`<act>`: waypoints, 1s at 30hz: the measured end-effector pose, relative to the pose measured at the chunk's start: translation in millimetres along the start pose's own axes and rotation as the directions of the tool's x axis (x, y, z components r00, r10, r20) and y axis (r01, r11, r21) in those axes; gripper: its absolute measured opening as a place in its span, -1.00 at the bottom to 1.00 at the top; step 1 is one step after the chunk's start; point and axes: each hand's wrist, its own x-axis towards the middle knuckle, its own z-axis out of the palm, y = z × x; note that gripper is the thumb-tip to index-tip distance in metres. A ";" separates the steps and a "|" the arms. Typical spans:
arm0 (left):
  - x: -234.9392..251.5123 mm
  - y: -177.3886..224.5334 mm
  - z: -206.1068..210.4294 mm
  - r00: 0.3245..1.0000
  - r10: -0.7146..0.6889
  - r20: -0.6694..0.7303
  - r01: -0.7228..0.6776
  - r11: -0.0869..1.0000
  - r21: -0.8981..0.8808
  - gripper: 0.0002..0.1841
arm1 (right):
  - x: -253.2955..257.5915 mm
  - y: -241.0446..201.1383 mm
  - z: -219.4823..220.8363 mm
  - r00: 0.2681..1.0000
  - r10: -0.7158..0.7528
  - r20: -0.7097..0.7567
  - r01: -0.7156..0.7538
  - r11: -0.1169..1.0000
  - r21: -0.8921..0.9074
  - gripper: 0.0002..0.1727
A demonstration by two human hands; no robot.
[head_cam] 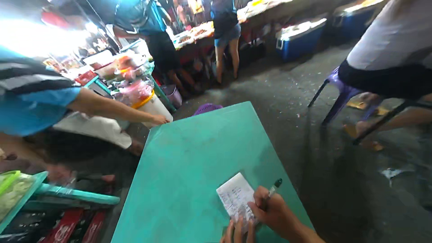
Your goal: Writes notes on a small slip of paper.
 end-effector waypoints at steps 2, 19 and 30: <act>1.4 1.8 -2.0 1.000 -0.001 0.023 0.000 1.000 0.030 -0.55 | 5.2 16.3 13.4 0.999 -0.032 -0.005 0.032 0.999 -0.024 -0.81; 7.4 13.0 -13.5 0.999 -0.010 0.039 0.006 0.994 0.113 -0.56 | 0.4 21.6 10.1 0.988 -0.146 0.059 0.153 0.977 -0.146 -0.83; 6.0 14.6 -12.5 1.000 -0.005 0.022 0.002 0.991 0.135 -0.53 | -1.0 22.4 7.9 0.984 -0.175 0.042 0.179 0.975 -0.129 -0.80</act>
